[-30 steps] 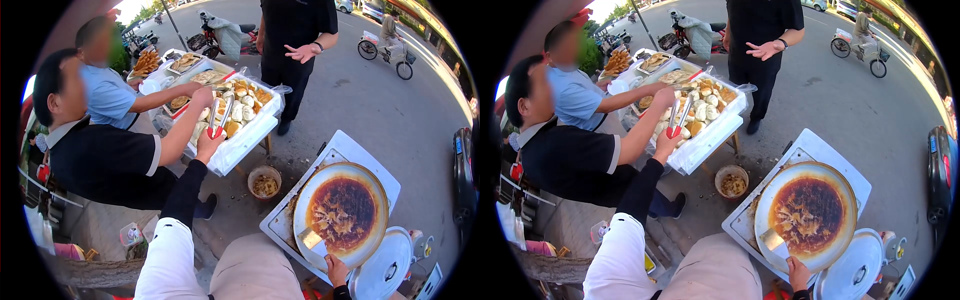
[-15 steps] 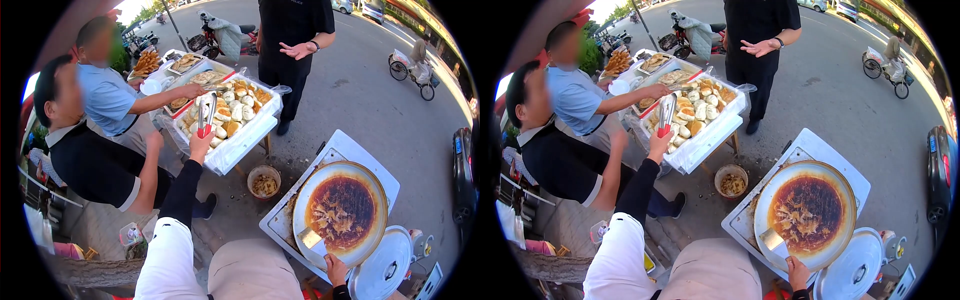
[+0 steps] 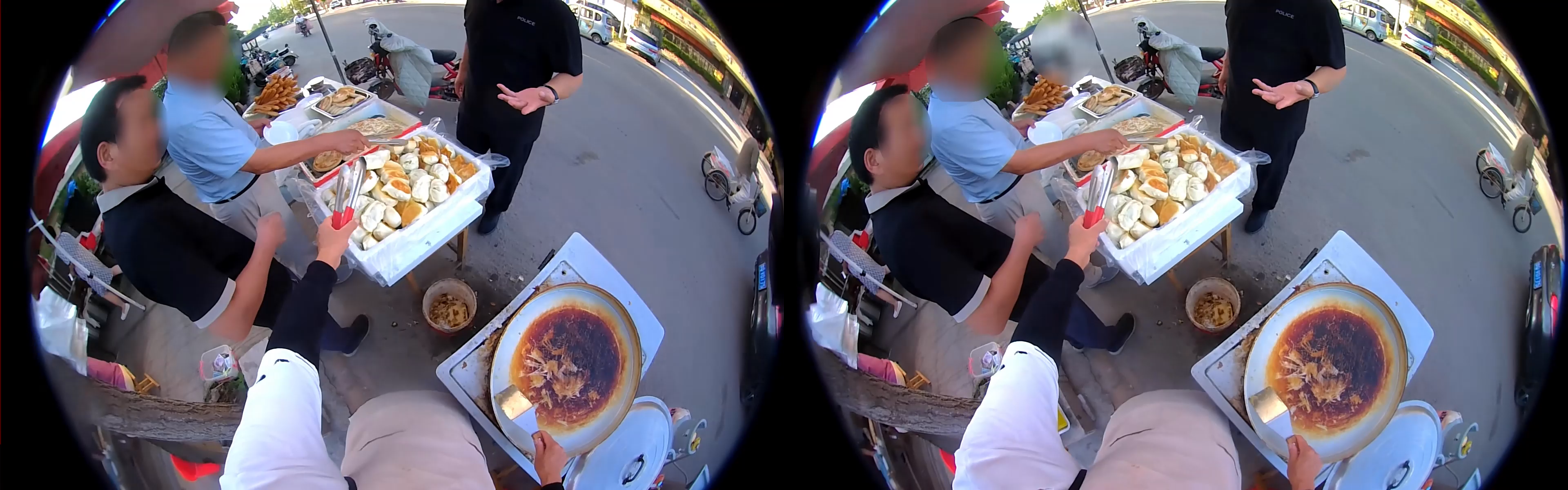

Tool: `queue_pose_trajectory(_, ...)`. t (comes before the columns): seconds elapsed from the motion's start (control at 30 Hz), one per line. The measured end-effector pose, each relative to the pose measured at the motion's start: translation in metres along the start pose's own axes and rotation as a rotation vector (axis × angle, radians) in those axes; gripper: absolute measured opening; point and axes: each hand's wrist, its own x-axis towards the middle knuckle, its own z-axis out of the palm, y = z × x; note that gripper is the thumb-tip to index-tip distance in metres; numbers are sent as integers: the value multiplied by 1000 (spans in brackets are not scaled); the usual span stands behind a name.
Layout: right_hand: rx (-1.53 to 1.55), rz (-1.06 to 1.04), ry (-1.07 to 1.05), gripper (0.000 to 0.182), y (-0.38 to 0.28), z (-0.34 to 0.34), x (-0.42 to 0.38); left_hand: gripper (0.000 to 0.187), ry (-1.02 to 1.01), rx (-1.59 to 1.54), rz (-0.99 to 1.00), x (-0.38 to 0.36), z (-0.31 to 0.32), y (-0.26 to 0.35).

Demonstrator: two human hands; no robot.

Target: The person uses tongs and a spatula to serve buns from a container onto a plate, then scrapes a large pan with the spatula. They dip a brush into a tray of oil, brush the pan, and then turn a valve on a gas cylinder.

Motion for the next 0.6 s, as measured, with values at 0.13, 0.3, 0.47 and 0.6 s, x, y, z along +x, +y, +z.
queue_pose_trajectory(0.13, -43, -47, -147, 33, 42, 21, 8, 47, 16, 150, 44, 3, -14, -10)
queue_pose_trajectory(0.3, -114, -82, -136, 33, 38, 16, 6, 52, 134, 366, 162, 6, -62, -21)
queue_pose_trajectory(0.47, -128, -56, -171, 33, 38, 15, 6, 49, 118, 241, 207, 10, -80, -30)
queue_pose_trajectory(0.6, -96, -86, -161, 33, 38, 15, 6, 47, 40, 117, 153, -6, -76, -8)
